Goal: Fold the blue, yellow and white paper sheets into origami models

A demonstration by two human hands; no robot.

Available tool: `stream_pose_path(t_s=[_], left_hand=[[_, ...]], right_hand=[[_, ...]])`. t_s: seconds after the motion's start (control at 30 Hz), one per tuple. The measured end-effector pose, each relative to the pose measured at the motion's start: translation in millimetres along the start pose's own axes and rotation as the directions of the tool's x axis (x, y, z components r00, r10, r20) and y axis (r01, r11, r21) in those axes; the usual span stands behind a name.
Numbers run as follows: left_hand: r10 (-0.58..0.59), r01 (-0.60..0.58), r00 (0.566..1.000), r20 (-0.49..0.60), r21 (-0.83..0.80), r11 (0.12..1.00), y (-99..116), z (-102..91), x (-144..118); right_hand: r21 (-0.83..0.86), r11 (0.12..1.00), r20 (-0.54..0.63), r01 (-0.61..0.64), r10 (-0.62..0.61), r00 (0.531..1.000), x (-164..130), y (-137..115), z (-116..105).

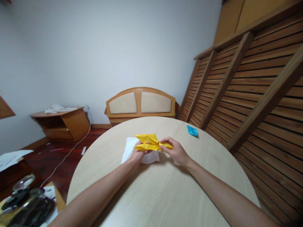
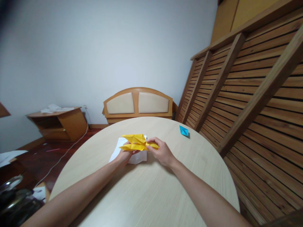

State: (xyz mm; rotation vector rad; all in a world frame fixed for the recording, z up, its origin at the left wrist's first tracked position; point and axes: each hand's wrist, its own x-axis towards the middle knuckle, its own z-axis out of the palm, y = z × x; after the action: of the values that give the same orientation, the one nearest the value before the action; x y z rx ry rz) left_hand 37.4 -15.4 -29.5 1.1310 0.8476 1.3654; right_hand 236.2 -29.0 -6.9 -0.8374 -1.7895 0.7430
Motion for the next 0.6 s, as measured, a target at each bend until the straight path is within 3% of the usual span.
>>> stream_pose_path(t_s=[0.27,0.6], left_hand=[[-0.063,0.059,0.997,0.046,0.085,0.995,11,5.2,-4],[-0.05,0.045,0.998,0.042,0.105,0.993,5,2.3,1]], right_hand=[[-0.207,0.978,-0.153,-0.029,-0.003,0.988,2,1,-8],[-0.478,0.872,-0.174,0.1,-0.206,0.963,2,4,-16]])
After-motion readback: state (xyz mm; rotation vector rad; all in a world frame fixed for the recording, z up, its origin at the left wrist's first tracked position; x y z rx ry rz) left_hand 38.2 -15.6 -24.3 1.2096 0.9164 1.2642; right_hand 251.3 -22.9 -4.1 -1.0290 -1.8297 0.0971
